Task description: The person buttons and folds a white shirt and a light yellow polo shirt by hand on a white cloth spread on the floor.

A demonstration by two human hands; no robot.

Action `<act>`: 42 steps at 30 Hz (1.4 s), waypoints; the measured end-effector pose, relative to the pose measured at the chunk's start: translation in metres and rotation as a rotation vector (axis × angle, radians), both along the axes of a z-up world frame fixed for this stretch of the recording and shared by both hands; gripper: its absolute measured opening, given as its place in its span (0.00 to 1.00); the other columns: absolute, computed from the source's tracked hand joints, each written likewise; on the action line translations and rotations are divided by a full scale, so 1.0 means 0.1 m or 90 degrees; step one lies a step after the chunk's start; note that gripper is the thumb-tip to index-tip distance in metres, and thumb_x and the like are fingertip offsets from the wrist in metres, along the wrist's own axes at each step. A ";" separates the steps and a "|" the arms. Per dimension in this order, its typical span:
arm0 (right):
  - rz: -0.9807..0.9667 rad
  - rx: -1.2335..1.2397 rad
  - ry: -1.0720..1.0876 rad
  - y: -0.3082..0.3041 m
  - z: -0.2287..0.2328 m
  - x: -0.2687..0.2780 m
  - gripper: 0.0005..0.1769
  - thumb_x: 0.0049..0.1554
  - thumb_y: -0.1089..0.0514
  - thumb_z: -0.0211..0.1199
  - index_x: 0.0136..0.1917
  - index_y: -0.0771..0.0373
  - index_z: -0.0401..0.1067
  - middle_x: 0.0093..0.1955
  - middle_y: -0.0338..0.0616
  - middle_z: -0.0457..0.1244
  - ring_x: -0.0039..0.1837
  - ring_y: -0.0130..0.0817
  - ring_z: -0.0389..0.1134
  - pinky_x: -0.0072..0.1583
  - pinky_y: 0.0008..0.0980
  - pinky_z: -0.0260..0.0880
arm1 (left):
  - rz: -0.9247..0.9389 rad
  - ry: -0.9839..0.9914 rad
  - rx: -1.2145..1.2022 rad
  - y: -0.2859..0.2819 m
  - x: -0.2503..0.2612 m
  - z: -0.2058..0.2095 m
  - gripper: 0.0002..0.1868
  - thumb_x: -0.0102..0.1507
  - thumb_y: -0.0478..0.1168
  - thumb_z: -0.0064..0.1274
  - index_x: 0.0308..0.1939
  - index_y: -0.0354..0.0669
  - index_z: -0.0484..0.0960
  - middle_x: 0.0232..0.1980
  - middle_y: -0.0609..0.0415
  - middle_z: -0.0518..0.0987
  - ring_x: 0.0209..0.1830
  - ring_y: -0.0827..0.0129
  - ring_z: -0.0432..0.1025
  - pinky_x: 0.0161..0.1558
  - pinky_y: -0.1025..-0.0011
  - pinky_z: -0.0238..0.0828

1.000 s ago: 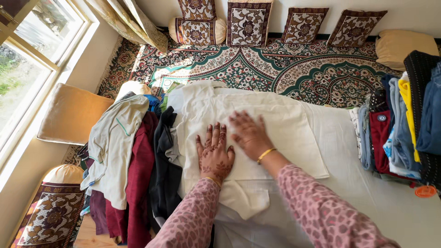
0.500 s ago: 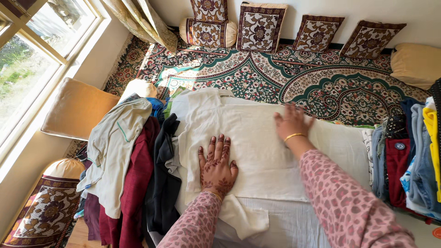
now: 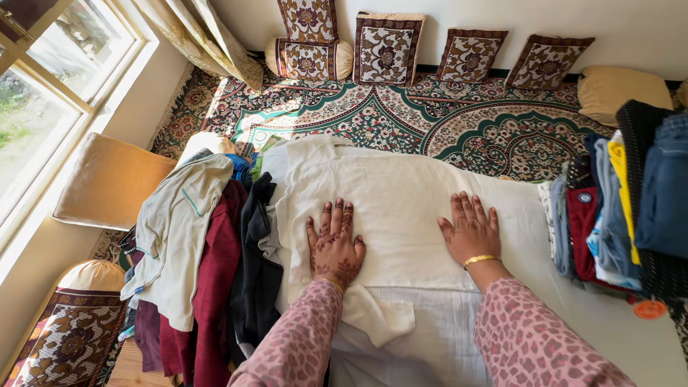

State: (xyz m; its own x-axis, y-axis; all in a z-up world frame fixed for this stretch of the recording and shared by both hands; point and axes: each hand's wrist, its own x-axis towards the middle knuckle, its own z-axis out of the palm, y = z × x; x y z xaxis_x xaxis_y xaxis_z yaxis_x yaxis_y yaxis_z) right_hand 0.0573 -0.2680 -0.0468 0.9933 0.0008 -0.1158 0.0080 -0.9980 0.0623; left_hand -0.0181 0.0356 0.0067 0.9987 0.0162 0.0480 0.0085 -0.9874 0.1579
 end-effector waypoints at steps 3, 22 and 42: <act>0.021 -0.026 0.010 -0.17 0.02 -0.27 0.41 0.66 0.27 0.27 0.86 0.43 0.35 0.89 0.31 0.32 0.87 0.36 0.29 0.82 0.54 0.26 | -0.036 0.031 -0.020 0.06 -0.01 0.06 0.44 0.61 0.57 0.37 0.82 0.57 0.47 0.85 0.57 0.44 0.85 0.59 0.37 0.77 0.38 0.29; 0.108 0.572 -0.058 -1.05 0.03 -0.88 0.19 0.43 0.65 0.73 0.50 0.58 0.85 0.64 0.46 0.71 0.77 0.51 0.60 0.77 0.51 0.56 | -0.402 0.177 -0.270 0.49 -0.18 -0.20 0.12 0.64 0.51 0.50 0.49 0.62 0.83 0.48 0.63 0.79 0.52 0.62 0.77 0.57 0.60 0.74; -0.253 0.348 -0.075 -0.84 -0.09 -0.26 0.36 0.43 0.33 0.78 0.54 0.56 0.70 0.47 0.41 0.70 0.60 0.42 0.71 0.60 0.44 0.71 | 0.056 0.228 -0.427 0.82 0.46 0.42 0.48 0.55 0.58 0.64 0.75 0.51 0.60 0.63 0.41 0.74 0.68 0.46 0.69 0.70 0.51 0.66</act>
State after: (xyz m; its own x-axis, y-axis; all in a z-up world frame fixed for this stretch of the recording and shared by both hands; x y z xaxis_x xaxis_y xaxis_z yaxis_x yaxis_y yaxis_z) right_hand 0.0315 -0.3517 -0.0558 0.9362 -0.3388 -0.0939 -0.3413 -0.8120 -0.4735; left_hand 0.0275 0.1177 0.0482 0.9451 0.0084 -0.3267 0.2466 -0.6744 0.6960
